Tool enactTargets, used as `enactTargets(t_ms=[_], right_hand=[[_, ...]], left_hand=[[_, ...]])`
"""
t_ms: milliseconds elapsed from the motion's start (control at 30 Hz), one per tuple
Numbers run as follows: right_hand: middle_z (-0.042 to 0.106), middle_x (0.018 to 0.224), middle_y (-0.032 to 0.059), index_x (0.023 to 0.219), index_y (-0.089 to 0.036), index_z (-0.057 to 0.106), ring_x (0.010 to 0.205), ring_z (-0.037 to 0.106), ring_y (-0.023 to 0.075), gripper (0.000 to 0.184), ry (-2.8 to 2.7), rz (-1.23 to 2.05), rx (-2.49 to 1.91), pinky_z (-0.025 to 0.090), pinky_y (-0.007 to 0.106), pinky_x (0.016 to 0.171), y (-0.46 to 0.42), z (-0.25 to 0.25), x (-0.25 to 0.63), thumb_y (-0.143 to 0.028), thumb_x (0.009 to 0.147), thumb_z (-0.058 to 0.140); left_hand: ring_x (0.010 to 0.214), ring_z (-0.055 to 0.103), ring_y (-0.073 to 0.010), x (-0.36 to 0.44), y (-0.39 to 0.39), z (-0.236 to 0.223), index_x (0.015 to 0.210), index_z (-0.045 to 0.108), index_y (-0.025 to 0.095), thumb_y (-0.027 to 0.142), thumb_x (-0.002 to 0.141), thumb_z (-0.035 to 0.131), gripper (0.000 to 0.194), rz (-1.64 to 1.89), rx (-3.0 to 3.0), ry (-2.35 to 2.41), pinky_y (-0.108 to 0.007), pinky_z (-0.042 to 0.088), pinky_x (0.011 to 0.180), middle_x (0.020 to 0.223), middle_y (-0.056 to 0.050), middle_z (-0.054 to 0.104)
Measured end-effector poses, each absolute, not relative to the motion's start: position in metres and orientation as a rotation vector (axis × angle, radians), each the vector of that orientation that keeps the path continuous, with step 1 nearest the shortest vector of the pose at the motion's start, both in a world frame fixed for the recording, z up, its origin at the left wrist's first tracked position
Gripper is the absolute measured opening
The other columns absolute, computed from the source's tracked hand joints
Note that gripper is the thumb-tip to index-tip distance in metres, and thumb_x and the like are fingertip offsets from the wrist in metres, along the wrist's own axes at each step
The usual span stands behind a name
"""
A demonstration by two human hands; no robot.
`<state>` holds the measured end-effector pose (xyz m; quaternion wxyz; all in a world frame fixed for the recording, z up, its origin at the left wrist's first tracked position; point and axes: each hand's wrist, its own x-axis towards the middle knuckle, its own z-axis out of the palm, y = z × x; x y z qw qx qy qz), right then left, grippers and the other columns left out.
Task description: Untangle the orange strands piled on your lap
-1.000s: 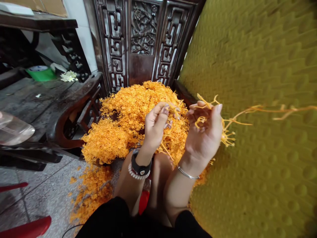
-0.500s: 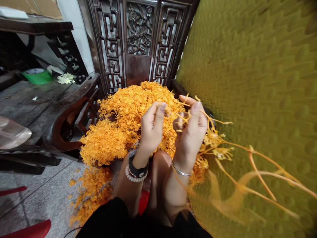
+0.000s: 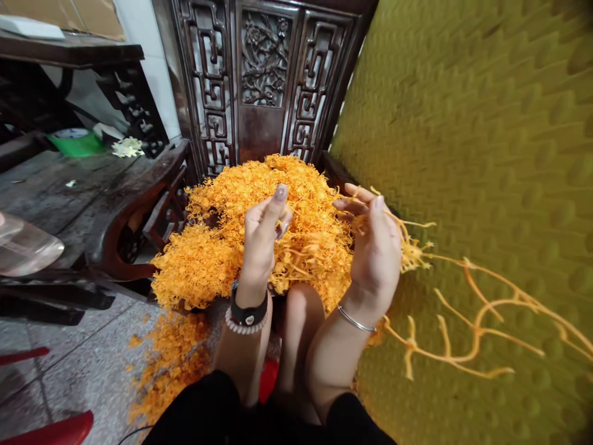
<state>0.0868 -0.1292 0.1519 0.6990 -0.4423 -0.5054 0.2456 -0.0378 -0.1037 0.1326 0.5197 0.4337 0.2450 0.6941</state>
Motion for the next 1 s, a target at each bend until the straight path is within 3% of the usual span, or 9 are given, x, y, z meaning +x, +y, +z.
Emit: enactTargets(t_ms=[133, 300, 433, 533, 733, 833, 900, 1000], right_hand=[[0.068, 0.093, 0.0045, 0.107, -0.023, 0.065, 0.094, 0.061, 0.0171, 0.037, -1.13, 0.594, -0.937, 0.043, 0.037, 0.089, -0.137, 0.156, 0.082, -0.043, 0.09, 0.039], [0.068, 0.103, 0.0046, 0.108, -0.023, 0.063, 0.109, 0.057, 0.0188, 0.038, -1.117, 0.716, -0.832, 0.038, 0.041, 0.101, -0.139, 0.158, 0.079, -0.045, 0.09, 0.038], [0.067, 0.106, 0.0029, 0.105, -0.025, 0.065, 0.112, 0.056, 0.0196, 0.041, -1.145, 0.892, -0.726, 0.038, 0.045, 0.101, -0.139, 0.161, 0.074, -0.048, 0.09, 0.034], [0.063, 0.116, -0.0003, 0.105, -0.029, 0.063, 0.117, 0.052, 0.0181, 0.04, -1.137, 0.91, -0.708, 0.041, 0.046, 0.099, -0.14, 0.163, 0.069, -0.047, 0.091, 0.031], [0.058, 0.124, -0.0044, 0.109, -0.034, 0.062, 0.124, 0.047, 0.0154, 0.037, -1.194, 0.903, -0.76, 0.037, 0.043, 0.106, -0.138, 0.162, 0.063, -0.048, 0.091, 0.033], [0.059, 0.123, -0.002, 0.11, -0.031, 0.062, 0.122, 0.049, 0.0166, 0.038, -1.229, 0.931, -0.757, 0.038, 0.042, 0.105, -0.138, 0.161, 0.062, -0.048, 0.09, 0.035], [0.062, 0.117, 0.0003, 0.107, -0.029, 0.064, 0.118, 0.052, 0.0178, 0.037, -1.224, 0.956, -0.734, 0.043, 0.041, 0.101, -0.137, 0.159, 0.061, -0.047, 0.09, 0.036], [0.066, 0.106, -0.0001, 0.1, -0.03, 0.065, 0.107, 0.059, 0.0175, 0.035, -1.159, 0.95, -0.67, 0.049, 0.04, 0.092, -0.138, 0.156, 0.06, -0.045, 0.091, 0.035]], left_hand=[[0.043, 0.031, -0.0047, -0.033, -0.107, 0.132, 0.056, 0.04, 0.018, 0.046, 0.079, 0.06, 0.041, 1.629, 1.081, 0.488, -0.021, 0.025, 0.042, 0.052, 0.005, 0.039], [0.046, 0.041, -0.0047, -0.033, -0.107, 0.13, 0.08, 0.049, 0.022, 0.039, 0.084, 0.055, 0.019, 1.484, 1.138, 0.364, -0.02, 0.034, 0.044, 0.068, 0.003, 0.05], [0.045, 0.035, -0.0056, -0.034, -0.106, 0.128, 0.1, 0.055, 0.023, 0.041, 0.087, 0.05, 0.023, 1.426, 1.295, 0.44, -0.021, 0.028, 0.041, 0.065, 0.002, 0.045], [0.045, 0.032, -0.0061, -0.032, -0.107, 0.126, 0.085, 0.058, 0.02, 0.045, 0.089, 0.043, 0.03, 1.572, 1.391, 0.652, -0.023, 0.023, 0.041, 0.062, 0.002, 0.043], [0.049, 0.034, -0.0095, -0.025, -0.115, 0.127, 0.058, 0.039, 0.019, 0.053, 0.091, 0.029, 0.047, 1.649, 1.579, 0.717, -0.027, 0.027, 0.048, 0.054, 0.002, 0.036], [0.055, 0.041, -0.0117, -0.021, -0.117, 0.128, 0.061, 0.042, 0.02, 0.06, 0.082, 0.042, 0.046, 1.697, 1.794, 0.661, -0.028, 0.032, 0.053, 0.058, 0.001, 0.044], [0.058, 0.046, -0.0127, -0.017, -0.117, 0.127, 0.065, 0.047, 0.019, 0.05, 0.082, 0.051, 0.035, 1.728, 1.92, 0.641, -0.029, 0.035, 0.056, 0.062, 0.0, 0.05], [0.054, 0.046, -0.0108, -0.011, -0.116, 0.126, 0.065, 0.048, 0.02, 0.028, 0.09, 0.041, 0.028, 1.8, 1.929, 0.508, -0.026, 0.037, 0.054, 0.06, 0.0, 0.052]])
